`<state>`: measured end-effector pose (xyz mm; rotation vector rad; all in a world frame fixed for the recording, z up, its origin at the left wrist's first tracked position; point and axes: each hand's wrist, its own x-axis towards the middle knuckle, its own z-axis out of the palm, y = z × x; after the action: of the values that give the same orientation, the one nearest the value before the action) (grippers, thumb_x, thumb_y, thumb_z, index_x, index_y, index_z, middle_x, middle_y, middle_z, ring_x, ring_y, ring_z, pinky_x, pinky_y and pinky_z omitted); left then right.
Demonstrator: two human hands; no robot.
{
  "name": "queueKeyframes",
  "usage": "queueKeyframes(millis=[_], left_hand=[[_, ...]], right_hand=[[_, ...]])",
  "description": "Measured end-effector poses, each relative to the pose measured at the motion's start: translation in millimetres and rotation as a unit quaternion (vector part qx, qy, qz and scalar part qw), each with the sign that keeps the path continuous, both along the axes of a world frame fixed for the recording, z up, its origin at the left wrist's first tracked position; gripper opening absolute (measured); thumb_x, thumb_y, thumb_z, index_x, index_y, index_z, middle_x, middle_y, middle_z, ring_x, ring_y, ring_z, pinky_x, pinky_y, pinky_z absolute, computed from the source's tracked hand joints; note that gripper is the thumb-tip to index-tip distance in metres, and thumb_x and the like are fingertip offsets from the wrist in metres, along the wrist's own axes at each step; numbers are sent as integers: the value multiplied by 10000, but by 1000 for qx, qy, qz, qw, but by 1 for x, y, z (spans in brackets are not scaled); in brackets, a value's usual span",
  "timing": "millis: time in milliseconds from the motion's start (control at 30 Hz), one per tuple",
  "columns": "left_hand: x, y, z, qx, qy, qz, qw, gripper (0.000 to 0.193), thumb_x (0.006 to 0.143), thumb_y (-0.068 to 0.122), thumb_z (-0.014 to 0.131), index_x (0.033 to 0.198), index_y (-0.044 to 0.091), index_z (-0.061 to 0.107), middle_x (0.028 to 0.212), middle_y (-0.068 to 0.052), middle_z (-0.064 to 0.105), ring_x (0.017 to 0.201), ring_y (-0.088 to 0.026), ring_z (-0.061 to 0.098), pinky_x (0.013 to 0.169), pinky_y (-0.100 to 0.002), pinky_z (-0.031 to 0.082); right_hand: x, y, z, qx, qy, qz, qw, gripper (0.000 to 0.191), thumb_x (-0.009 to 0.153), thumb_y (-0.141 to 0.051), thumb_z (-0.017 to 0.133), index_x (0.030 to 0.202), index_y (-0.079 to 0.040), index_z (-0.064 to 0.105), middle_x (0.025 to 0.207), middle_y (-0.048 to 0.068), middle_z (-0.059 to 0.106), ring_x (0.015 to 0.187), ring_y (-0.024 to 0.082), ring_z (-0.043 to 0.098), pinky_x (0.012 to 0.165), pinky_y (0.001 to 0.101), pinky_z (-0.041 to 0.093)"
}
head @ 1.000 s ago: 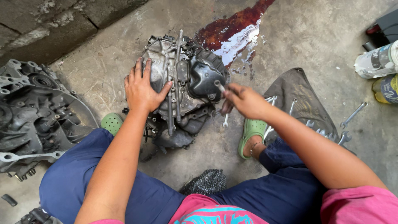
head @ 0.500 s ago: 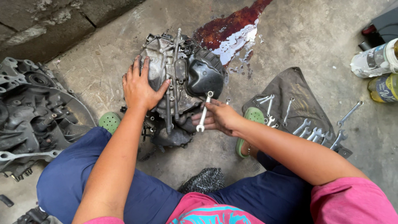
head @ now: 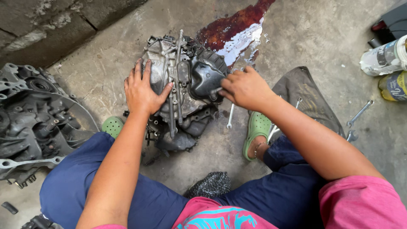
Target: The person sits on the floor and uses a wrench to tighten bolts on a disassembled engine block. They repeatedly select different wrenches from a nearby mat and apply them to various bolt locations on the engine casing.
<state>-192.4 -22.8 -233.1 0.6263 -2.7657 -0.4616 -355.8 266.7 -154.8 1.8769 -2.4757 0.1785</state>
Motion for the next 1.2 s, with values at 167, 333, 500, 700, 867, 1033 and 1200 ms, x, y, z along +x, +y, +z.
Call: queueKeyframes(millis=[167, 333, 500, 700, 867, 1033, 1200], left_hand=[[2, -3, 1, 10, -9, 8, 1000, 973, 823, 666, 727, 1550, 81, 452, 1606, -229, 369, 1404, -458, 399, 1137, -597, 295], [4, -2, 0, 6, -11, 6, 1000, 971, 822, 675, 725, 1544, 84, 457, 1608, -225, 370, 1403, -455, 402, 1141, -594, 295], [5, -3, 1, 12, -8, 7, 1000, 968, 829, 675, 719, 1548, 85, 455, 1619, -222, 364, 1400, -457, 400, 1144, -593, 296], [6, -4, 3, 17, -15, 10, 1000, 969, 823, 679, 718, 1546, 91, 455, 1614, -214, 363, 1405, -456, 392, 1142, -607, 288], [5, -4, 3, 17, -20, 14, 1000, 972, 825, 686, 717, 1551, 99, 448, 1617, -200, 349, 1424, -448, 389, 1149, -609, 283], [4, -6, 4, 26, -41, 18, 999, 986, 813, 689, 715, 1555, 104, 433, 1622, -198, 327, 1410, -456, 383, 1152, -602, 271], [5, -7, 3, 27, -38, 18, 999, 975, 819, 687, 714, 1553, 107, 439, 1623, -194, 331, 1413, -461, 383, 1158, -598, 272]], right_hand=[[22, 2, 10, -101, -198, -177, 959, 242, 1022, -319, 643, 1032, -80, 681, 689, 159, 648, 676, 381, 662, 632, 499, 513], [55, -1, -18, -97, -122, -179, 971, 335, 886, -399, 749, 985, -86, 677, 649, 134, 670, 619, 384, 665, 567, 503, 523], [54, -7, -31, -111, -101, -139, 979, 292, 909, -370, 739, 906, -92, 652, 683, 119, 676, 638, 379, 672, 568, 498, 523], [45, -11, -30, -70, -83, -79, 991, 231, 909, -291, 720, 926, -86, 616, 718, 130, 671, 658, 379, 666, 584, 495, 519], [38, -9, -15, -60, -125, -19, 990, 402, 801, -194, 677, 1185, -76, 657, 687, 150, 672, 603, 384, 656, 543, 491, 509], [41, -4, -18, -25, -185, -158, 970, 253, 988, -304, 631, 1069, -65, 655, 671, 197, 659, 651, 386, 655, 621, 488, 506], [46, 6, -50, -13, -493, -256, 832, 310, 1068, -325, 499, 1124, -50, 628, 830, 198, 726, 710, 335, 719, 627, 441, 562]])
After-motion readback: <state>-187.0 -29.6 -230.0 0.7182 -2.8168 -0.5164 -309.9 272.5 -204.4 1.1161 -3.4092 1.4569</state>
